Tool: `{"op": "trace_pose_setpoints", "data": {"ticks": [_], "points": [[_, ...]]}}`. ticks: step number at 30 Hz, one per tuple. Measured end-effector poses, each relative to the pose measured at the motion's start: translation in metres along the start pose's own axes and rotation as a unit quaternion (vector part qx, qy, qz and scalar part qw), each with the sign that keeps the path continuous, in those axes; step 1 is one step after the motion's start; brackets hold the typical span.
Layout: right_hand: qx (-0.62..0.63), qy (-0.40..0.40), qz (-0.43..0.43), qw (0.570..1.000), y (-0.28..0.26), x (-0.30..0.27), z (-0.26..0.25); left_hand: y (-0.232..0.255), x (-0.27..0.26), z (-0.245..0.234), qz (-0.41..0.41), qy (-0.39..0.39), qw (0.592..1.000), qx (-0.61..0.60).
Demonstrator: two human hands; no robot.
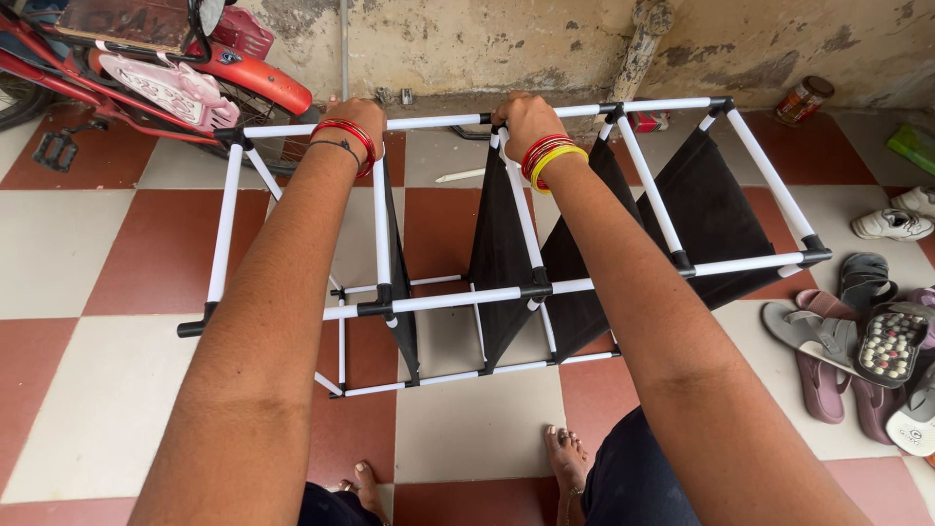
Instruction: The person assembles a multi-tier shoe rack by connecting white plastic poles into black fabric connectors and joint pieces by hand, then flattening the fabric shelves.
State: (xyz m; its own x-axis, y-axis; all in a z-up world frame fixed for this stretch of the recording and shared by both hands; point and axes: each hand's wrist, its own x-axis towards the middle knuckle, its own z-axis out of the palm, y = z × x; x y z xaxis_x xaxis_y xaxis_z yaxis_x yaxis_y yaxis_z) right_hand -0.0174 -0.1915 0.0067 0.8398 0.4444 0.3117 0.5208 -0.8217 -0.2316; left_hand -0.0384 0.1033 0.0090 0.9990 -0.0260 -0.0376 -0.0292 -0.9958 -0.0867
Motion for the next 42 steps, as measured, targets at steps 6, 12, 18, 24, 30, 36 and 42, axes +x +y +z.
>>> {"op": "trace_pose_setpoints", "data": {"ticks": [6,12,18,24,30,36,42], "points": [[-0.002,-0.012,-0.063,0.998,0.013,0.001,0.007,-0.002,-0.021,0.002,0.025,0.046,0.997,-0.054],[0.073,-0.025,-0.002,0.997,-0.01,-0.054,0.006,0.024,-0.048,-0.006,-0.023,0.029,0.995,-0.09],[0.094,-0.046,0.113,0.988,-0.046,-0.119,0.01,0.034,-0.076,-0.022,-0.063,-0.054,0.992,-0.09],[0.049,-0.074,0.199,0.976,-0.071,-0.14,0.01,0.072,-0.149,0.004,-0.043,0.034,0.987,-0.148],[0.087,-0.045,0.21,0.973,-0.083,-0.146,0.006,0.091,-0.208,0.018,-0.106,0.017,0.973,-0.205],[0.058,-0.039,0.213,0.974,-0.086,-0.148,0.004,0.093,-0.211,0.031,-0.1,0.05,0.974,-0.196],[0.078,0.031,0.203,0.976,-0.093,-0.154,-0.002,0.098,-0.217,0.015,-0.131,0.06,0.976,-0.162]]}}
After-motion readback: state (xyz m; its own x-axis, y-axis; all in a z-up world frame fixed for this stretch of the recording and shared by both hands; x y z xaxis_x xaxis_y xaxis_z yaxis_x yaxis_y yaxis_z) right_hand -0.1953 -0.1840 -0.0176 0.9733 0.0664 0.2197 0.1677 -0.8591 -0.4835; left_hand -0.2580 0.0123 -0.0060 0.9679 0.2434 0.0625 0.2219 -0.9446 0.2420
